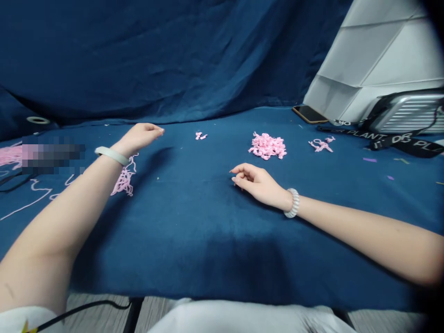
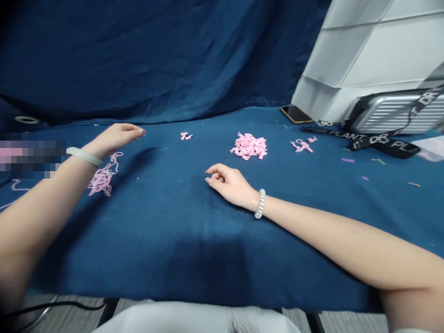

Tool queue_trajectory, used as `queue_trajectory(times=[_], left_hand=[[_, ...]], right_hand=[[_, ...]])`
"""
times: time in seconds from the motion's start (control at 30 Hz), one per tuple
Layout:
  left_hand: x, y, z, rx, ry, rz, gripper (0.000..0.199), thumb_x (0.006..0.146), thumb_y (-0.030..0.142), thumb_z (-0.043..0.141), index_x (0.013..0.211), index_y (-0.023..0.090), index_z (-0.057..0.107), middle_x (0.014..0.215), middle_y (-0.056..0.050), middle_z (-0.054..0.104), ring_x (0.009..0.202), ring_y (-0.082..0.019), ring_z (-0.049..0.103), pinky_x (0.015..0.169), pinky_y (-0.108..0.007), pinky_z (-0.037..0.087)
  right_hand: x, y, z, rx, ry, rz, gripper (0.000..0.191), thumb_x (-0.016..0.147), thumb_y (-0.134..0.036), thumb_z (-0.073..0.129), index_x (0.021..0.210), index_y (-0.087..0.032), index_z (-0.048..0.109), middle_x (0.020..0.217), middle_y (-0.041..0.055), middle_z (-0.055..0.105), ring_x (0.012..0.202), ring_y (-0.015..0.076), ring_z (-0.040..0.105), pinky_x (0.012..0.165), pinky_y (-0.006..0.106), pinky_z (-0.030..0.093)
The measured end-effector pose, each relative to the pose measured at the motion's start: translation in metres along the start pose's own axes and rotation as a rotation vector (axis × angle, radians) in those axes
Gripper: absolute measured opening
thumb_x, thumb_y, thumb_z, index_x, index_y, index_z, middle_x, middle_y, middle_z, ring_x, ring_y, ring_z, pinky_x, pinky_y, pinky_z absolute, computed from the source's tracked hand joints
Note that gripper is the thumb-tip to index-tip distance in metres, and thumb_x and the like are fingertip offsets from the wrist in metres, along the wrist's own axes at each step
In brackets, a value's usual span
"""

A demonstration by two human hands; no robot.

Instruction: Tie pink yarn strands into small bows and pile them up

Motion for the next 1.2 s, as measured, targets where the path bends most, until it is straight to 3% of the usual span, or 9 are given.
queue_trajectory(times=[0.13,0.2,0.3,0.43,0.57,0.73,0.97,1.07,1.2], left_hand=[[-0.041,-0.01,-0.027,0.293,-0.207,-0.05,0.012,0.074,0.022,0.062,0.077,0.012,0.069,0.068,0.001,0.068,0.071,-0.012,0.056,0.075,-0.023,0.038],[-0.063,-0.018,-0.035,0.487,-0.348,-0.064,0.016,0.071,0.028,0.064,0.08,0.015,0.069,0.075,0.001,0.07,0.073,-0.015,0.058,0.072,-0.024,0.039],[-0.09,-0.032,-0.047,0.696,-0.448,-0.077,0.02,0.075,0.03,0.056,0.084,0.018,0.068,0.078,0.001,0.07,0.072,-0.017,0.059,0.067,-0.025,0.039],[-0.099,-0.048,-0.065,0.764,-0.245,-0.084,0.026,0.075,0.039,0.057,0.091,0.02,0.066,0.083,0.001,0.069,0.074,-0.018,0.059,0.065,-0.026,0.039],[-0.087,-0.058,-0.053,0.702,-0.081,0.046,0.029,0.072,0.044,0.062,0.085,0.019,0.067,0.073,0.001,0.066,0.069,-0.016,0.056,0.063,-0.025,0.036],[-0.074,-0.072,-0.031,0.602,-0.044,0.002,0.012,0.069,0.03,0.062,0.067,0.018,0.064,0.057,0.003,0.059,0.054,-0.012,0.048,0.057,-0.025,0.032],[-0.076,-0.064,-0.061,0.453,0.066,-0.06,0.015,0.074,0.031,0.059,0.074,0.016,0.061,0.063,0.003,0.06,0.062,-0.013,0.051,0.058,-0.023,0.035],[-0.075,-0.056,-0.07,0.254,0.079,-0.09,0.014,0.079,0.028,0.055,0.08,0.014,0.058,0.075,0.0,0.063,0.068,-0.012,0.056,0.062,-0.022,0.041],[-0.074,-0.041,-0.084,-0.319,0.191,-0.076,0.004,0.082,0.014,0.052,0.079,0.013,0.054,0.073,0.001,0.059,0.067,-0.008,0.057,0.072,-0.023,0.047]], right_hand=[[-0.001,0.0,0.0,-0.014,0.0,-0.005,0.026,0.082,-0.035,0.054,0.101,-0.017,0.058,0.077,0.0017,0.059,0.067,0.0122,0.054,0.065,0.028,0.045],[-0.001,0.0,0.0,-0.02,-0.012,-0.003,0.026,0.082,-0.035,0.055,0.101,-0.017,0.058,0.076,0.0011,0.058,0.065,0.0116,0.052,0.064,0.027,0.044],[-0.001,-0.001,0.001,-0.028,-0.012,0.001,0.026,0.082,-0.035,0.055,0.1,-0.017,0.058,0.075,0.0011,0.058,0.065,0.0116,0.052,0.063,0.027,0.044],[-0.001,0.0,0.001,-0.031,-0.015,0.003,0.027,0.082,-0.036,0.054,0.1,-0.016,0.059,0.076,0.0016,0.058,0.067,0.0122,0.053,0.064,0.027,0.045],[-0.001,0.001,0.0,-0.04,-0.014,-0.007,0.027,0.082,-0.036,0.054,0.101,-0.017,0.059,0.078,0.0019,0.059,0.068,0.0123,0.054,0.065,0.027,0.045],[-0.001,0.002,0.0,-0.052,-0.011,-0.023,0.027,0.082,-0.036,0.054,0.101,-0.017,0.059,0.078,0.0018,0.059,0.068,0.0119,0.053,0.065,0.027,0.045],[-0.001,0.0,0.001,-0.059,-0.015,-0.022,0.027,0.082,-0.035,0.054,0.101,-0.016,0.059,0.077,0.0021,0.059,0.068,0.0122,0.053,0.065,0.028,0.045],[-0.001,-0.001,0.001,-0.062,-0.018,-0.024,0.027,0.081,-0.035,0.054,0.101,-0.016,0.059,0.078,0.0025,0.06,0.068,0.0127,0.053,0.066,0.028,0.045],[-0.001,-0.002,0.001,-0.07,-0.019,-0.034,0.027,0.081,-0.034,0.054,0.101,-0.016,0.059,0.076,0.0021,0.059,0.066,0.0124,0.053,0.065,0.028,0.045]])
Point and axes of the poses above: each hand's wrist, its own x-axis towards the middle knuckle, its own z-axis out of the palm, y = z × x, the point moved 5 cm from there along x, towards the middle knuckle
